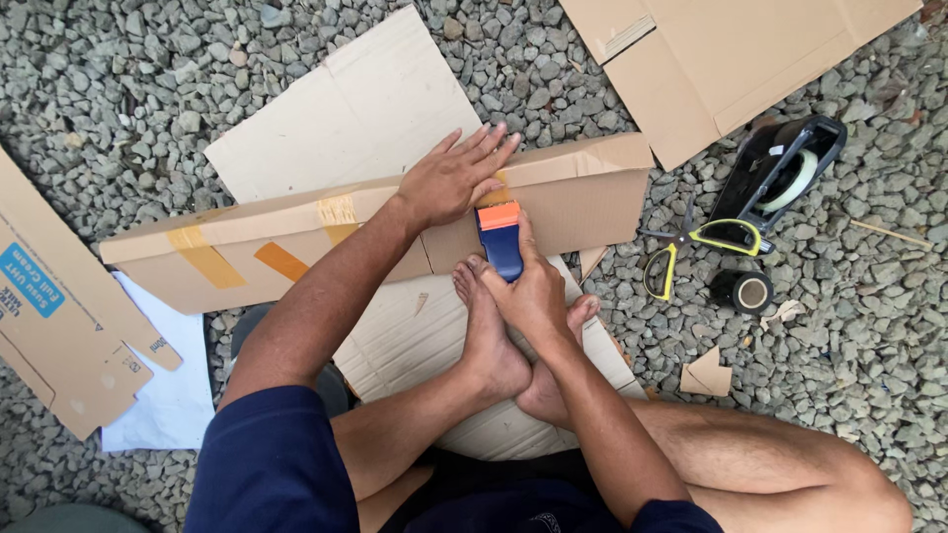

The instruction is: The person assembles a cardboard box by folding flaps and securing them with packing tape. They then use scissors to trim excess cardboard and tape from the edges.

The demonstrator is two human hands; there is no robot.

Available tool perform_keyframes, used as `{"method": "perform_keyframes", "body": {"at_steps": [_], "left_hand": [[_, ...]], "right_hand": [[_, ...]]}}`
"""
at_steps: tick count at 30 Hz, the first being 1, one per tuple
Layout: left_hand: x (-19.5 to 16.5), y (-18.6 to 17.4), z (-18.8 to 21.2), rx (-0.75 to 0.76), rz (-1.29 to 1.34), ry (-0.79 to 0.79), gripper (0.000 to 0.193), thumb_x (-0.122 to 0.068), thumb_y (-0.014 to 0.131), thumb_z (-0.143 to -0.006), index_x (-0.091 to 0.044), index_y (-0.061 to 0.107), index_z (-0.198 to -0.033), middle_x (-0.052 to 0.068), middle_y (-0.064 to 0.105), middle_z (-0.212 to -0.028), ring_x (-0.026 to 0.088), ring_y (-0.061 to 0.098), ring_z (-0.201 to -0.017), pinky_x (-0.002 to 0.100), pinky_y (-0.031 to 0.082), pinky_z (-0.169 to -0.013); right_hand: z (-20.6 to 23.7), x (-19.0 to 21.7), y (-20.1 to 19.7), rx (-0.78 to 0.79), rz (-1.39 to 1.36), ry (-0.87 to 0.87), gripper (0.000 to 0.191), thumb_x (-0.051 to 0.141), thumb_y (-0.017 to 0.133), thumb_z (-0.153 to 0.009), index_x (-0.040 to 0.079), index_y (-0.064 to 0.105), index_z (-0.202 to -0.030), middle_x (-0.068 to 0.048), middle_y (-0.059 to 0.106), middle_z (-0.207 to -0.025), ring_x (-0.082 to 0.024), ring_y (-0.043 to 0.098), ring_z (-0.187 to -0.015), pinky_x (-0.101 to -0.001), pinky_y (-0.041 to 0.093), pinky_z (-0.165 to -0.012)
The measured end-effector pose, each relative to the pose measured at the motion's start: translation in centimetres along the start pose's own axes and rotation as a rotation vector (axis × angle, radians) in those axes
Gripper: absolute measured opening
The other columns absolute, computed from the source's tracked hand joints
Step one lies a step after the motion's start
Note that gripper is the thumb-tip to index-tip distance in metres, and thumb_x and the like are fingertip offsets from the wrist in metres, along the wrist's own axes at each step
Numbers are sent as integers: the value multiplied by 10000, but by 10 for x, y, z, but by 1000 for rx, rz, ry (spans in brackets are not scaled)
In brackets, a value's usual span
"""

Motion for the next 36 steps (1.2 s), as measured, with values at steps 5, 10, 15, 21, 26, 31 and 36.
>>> {"method": "perform_keyframes", "body": {"at_steps": [5,10,15,21,26,31,36], "left_hand": [[0,-2,-1,-46,-75,17,733,-539,484,-1045,-256,191,-1654,141,166,-1719,309,241,-1567,544,213,-1253],[0,2,-3,22,31,16,788,-569,515,-1007,-254,181,-1648,137,137,-1718,310,196,-1573,554,198,-1246],[-2,-4,-4,63,-31,-23,850,-592,550,-942,-269,177,-1634,121,122,-1702,293,195,-1558,552,181,-1241],[-26,-13,10,-86,-303,132,775,-467,537,-984,-227,213,-1646,77,118,-1723,259,157,-1580,531,123,-1277],[-49,9,22,-88,-642,433,703,-299,427,-1012,-197,220,-1675,-79,116,-1748,127,72,-1592,467,15,-1302],[-45,16,28,95,-693,583,698,-290,406,-984,-183,188,-1638,-86,87,-1732,114,37,-1583,434,-16,-1288],[-38,20,39,224,-727,588,809,-372,443,-943,-110,149,-1650,-31,78,-1730,128,17,-1568,425,-16,-1261]], "right_hand": [[2,-2,1,38,14,60,937,427,787,-820,33,370,-1561,-281,741,-955,-420,754,-877,-461,597,-745],[3,6,-3,15,33,-8,947,438,782,-829,17,360,-1566,-292,736,-977,-431,748,-883,-465,597,-750],[2,-5,2,88,100,93,1000,498,770,-802,45,337,-1581,-298,731,-908,-442,739,-845,-476,590,-739],[2,-10,2,116,156,115,963,459,734,-793,67,354,-1586,-303,724,-878,-442,734,-838,-476,586,-758],[0,-15,6,124,221,126,970,452,752,-793,38,344,-1569,-302,725,-906,-442,731,-862,-479,577,-807],[1,-15,10,116,198,96,982,425,751,-799,30,313,-1584,-292,731,-928,-442,732,-868,-485,570,-801],[0,-13,11,103,168,68,978,415,752,-809,12,306,-1580,-301,727,-928,-443,734,-868,-480,577,-792]]}}
Point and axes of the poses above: each hand's wrist, its own z-axis away from the middle knuckle, its own y-axis out of the palm, x = y × z, the point moved 10 cm from there along -z, towards the middle knuckle
